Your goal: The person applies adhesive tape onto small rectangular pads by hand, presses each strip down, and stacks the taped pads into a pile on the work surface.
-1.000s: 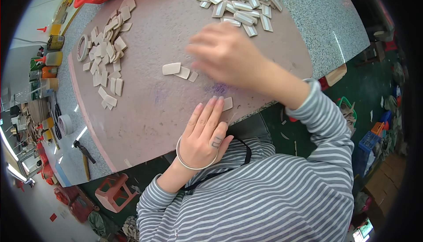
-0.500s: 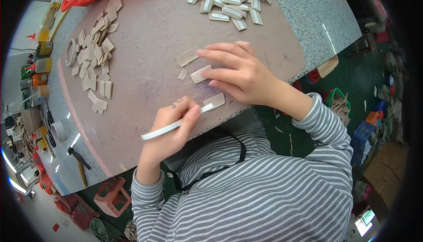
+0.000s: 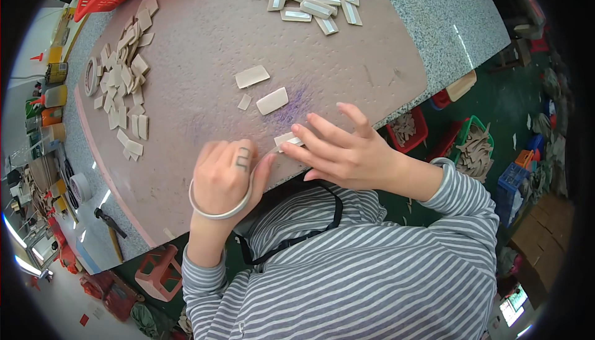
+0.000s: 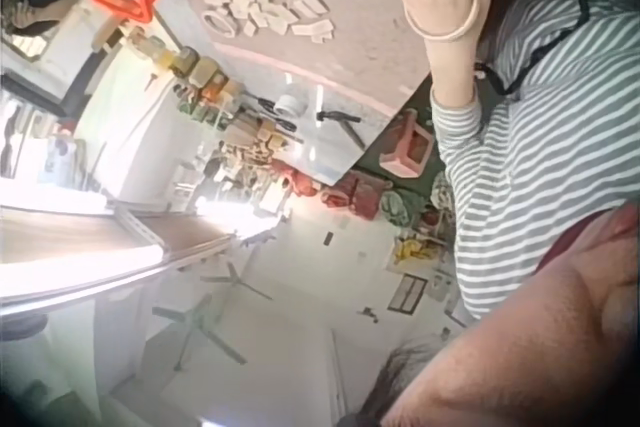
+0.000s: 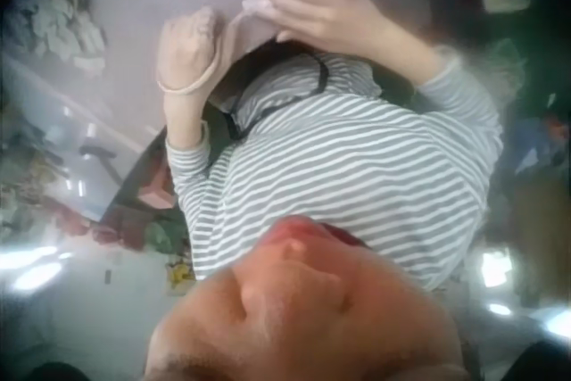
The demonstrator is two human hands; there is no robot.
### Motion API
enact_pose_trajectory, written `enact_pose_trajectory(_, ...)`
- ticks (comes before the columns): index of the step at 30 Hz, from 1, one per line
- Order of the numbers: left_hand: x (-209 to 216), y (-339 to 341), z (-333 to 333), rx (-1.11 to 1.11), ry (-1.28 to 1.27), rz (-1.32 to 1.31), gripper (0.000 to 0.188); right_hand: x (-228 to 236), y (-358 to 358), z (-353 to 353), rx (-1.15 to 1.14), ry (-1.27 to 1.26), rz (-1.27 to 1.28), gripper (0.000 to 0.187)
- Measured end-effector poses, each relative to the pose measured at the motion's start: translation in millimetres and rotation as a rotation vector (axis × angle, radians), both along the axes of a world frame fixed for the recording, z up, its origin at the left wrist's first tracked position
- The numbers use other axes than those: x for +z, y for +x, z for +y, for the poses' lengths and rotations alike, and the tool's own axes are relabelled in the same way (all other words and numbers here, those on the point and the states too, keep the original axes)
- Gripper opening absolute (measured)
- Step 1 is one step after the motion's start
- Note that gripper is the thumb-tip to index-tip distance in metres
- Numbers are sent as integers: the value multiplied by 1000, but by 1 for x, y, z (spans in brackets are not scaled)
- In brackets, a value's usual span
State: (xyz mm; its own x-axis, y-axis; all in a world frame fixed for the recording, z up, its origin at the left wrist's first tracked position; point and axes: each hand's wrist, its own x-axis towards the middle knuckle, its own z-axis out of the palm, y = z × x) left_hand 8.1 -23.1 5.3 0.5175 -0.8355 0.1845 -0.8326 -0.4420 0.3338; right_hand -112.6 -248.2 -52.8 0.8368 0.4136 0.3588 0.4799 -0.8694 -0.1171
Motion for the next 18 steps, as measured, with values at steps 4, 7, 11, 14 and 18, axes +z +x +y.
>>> enact_pose_trajectory(4, 25, -25, 6, -197, -214, 93, 24, 7, 9, 9, -13, -61, -46, 39)
enact_pose_trajectory(7, 39, -11, 18, -31, -252, 23, 23, 12, 31, -3, 61, 93, 55, 33)
enact_pose_trajectory(11, 12, 5, 19, 253, -280, 352, 13, 7, 45, -3, 40, 480, 89, 30)
enact_pose_trajectory(14, 1, 9, 3, 282, -207, 762, 13, 8, 43, 0, -140, 594, 60, 27)
enact_pose_trajectory(18, -14, 12, -25, 102, -71, 650, 17, 8, 22, -16, -275, 746, 101, 29)
